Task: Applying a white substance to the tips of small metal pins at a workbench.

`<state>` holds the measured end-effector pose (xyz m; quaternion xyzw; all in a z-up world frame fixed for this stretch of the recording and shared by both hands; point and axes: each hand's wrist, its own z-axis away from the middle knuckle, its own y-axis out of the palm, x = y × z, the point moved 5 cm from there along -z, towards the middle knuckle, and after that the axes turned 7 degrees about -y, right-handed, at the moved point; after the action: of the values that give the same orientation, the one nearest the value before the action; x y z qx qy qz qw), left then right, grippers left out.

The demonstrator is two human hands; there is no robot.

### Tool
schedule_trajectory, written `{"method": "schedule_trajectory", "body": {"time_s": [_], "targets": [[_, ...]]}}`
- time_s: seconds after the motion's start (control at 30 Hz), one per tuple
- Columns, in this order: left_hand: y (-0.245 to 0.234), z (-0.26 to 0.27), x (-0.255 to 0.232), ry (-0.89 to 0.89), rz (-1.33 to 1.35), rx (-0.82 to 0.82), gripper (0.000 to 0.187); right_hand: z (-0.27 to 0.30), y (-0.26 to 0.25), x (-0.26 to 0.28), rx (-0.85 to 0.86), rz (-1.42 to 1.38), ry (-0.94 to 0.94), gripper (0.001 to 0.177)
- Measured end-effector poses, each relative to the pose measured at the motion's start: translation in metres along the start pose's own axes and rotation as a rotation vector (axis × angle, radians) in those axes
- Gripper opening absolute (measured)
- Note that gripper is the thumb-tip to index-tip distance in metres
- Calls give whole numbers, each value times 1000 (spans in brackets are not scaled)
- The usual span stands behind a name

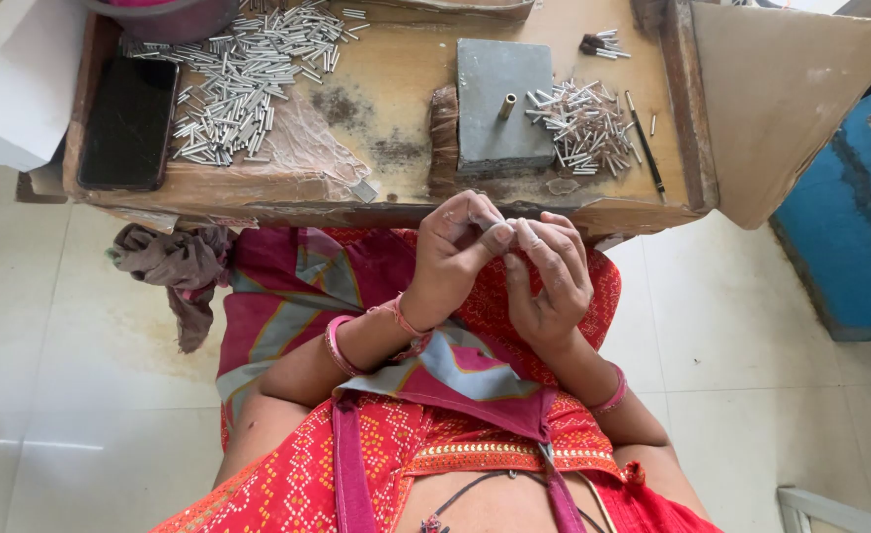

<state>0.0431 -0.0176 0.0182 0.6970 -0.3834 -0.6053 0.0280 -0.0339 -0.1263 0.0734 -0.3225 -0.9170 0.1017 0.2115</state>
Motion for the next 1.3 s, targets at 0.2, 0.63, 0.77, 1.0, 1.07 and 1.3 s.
{"method": "schedule_trajectory", "body": {"time_s": [0.2,0.63,0.77,1.0,1.07,1.3], "targets": [[-25,-8,17,-129,-262,32,18,1,3,-22,46,-20,-4,15],[-27,-18,-45,183,-694,12,10,-22,-35,-56,10,-181,101,6],[-57,-19,-46,87,-638,-214,9,-10,0,-70,195,69,42,6],[-61,-18,-65,232,-946,-222,17,-14,7,-59,223,140,14,10],[-52,-22,-69,303,-1082,-156,26,-6,16,-71,264,119,4,10],[-51,-38,-48,309,-1387,-73,32,2,-12,-131,45,-51,140,9]]}}
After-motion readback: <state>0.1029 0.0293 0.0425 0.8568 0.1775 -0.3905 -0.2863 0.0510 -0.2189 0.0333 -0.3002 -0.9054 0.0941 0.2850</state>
